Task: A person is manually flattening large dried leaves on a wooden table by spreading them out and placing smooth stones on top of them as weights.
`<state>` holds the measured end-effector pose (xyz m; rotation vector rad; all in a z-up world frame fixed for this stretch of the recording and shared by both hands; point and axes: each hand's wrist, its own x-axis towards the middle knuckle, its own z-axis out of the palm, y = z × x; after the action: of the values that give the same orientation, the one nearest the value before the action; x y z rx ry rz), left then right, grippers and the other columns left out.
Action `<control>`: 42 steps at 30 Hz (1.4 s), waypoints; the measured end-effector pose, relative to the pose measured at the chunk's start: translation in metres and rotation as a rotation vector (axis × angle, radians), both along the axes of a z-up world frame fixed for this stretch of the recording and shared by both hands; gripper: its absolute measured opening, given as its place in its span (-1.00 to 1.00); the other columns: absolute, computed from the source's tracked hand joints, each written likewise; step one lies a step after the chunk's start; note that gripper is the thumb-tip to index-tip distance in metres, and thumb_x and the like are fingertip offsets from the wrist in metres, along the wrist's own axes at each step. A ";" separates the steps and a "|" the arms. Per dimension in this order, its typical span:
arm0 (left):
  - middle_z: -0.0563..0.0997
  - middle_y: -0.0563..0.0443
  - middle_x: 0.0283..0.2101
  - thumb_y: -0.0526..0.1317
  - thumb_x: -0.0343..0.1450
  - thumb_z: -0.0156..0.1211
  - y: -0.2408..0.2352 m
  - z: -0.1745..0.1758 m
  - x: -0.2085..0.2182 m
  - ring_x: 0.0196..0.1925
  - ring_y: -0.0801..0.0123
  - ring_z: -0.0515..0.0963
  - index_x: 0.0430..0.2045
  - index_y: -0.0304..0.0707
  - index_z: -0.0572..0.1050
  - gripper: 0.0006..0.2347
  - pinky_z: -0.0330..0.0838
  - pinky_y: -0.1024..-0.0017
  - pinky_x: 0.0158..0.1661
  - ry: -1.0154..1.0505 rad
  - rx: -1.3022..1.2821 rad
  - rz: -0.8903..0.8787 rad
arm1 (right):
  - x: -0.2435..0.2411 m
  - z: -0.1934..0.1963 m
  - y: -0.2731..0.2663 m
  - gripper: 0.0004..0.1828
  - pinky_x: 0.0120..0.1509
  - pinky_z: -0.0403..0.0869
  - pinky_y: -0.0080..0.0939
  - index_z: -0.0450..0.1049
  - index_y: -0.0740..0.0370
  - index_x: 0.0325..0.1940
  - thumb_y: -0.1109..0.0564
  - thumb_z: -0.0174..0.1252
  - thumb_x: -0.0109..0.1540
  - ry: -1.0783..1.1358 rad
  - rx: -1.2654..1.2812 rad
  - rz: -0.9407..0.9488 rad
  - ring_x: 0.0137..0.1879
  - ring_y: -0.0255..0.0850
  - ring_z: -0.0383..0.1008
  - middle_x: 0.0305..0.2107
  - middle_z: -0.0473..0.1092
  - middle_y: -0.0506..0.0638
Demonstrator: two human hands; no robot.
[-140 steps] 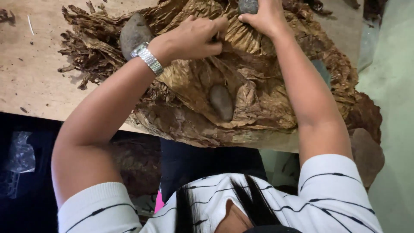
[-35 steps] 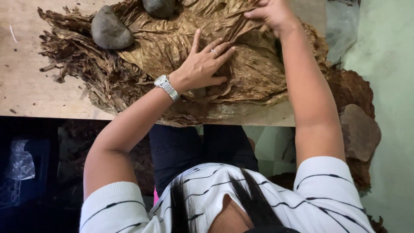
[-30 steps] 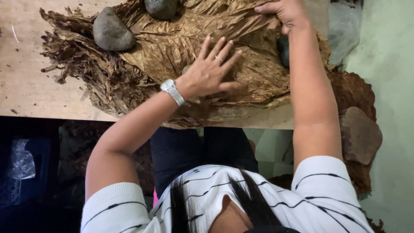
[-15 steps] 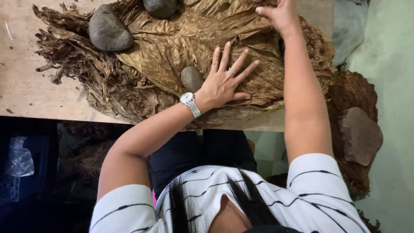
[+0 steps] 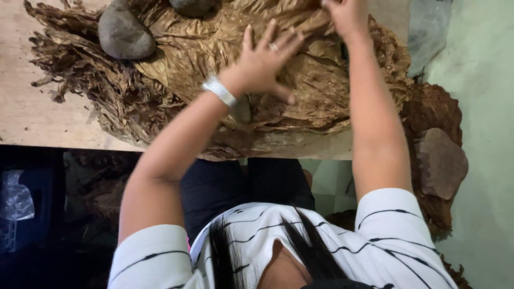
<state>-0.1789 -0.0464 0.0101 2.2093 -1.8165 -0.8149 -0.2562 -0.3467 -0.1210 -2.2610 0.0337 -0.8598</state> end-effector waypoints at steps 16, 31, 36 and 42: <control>-0.26 0.11 0.58 0.71 -0.02 0.02 -0.029 -0.076 -0.003 0.56 -0.16 -0.39 0.50 0.01 -0.28 0.27 -0.37 -0.80 0.13 -0.564 -0.039 -0.063 | 0.009 0.047 0.091 -0.37 0.48 0.09 0.16 0.14 0.22 0.49 -0.18 -0.19 0.45 0.683 -0.236 -0.247 0.48 0.08 0.06 0.39 0.08 0.19; -0.33 0.18 0.59 0.66 0.05 0.06 -0.028 -0.065 -0.004 0.57 -0.15 -0.47 0.50 0.04 -0.36 0.23 -0.41 -0.81 0.14 -0.516 0.062 -0.050 | 0.095 0.074 0.091 -0.48 0.19 0.45 0.13 0.38 0.09 0.31 0.16 0.36 0.28 0.216 -0.339 -0.498 0.28 0.20 0.25 0.20 0.20 0.24; -0.02 0.13 0.55 0.62 0.01 0.19 -0.031 -0.077 -0.001 0.57 -0.25 -0.28 0.48 0.02 -0.07 0.18 -0.51 -0.87 0.08 -0.440 -0.007 -0.013 | 0.181 0.072 0.120 -0.75 0.45 0.18 0.36 0.69 0.01 0.07 -0.04 0.42 0.33 0.170 -0.589 -0.209 0.50 0.20 -0.07 0.51 -0.12 -0.01; -0.16 0.00 0.58 0.69 -0.07 0.02 -0.037 -0.088 0.004 0.58 -0.10 -0.32 0.49 0.22 -0.14 0.20 -0.61 -0.86 0.06 -0.409 -0.033 -0.018 | 0.242 0.108 0.152 -0.26 0.47 -0.10 0.63 0.22 -0.06 0.61 -0.08 0.33 0.39 0.492 -0.500 -0.195 0.57 0.09 -0.48 0.51 -0.34 -0.15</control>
<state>-0.1751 -0.0832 -0.0781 2.4797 -2.0013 -0.3454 -0.0146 -0.1944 -0.0127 -2.9347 0.2968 -0.4097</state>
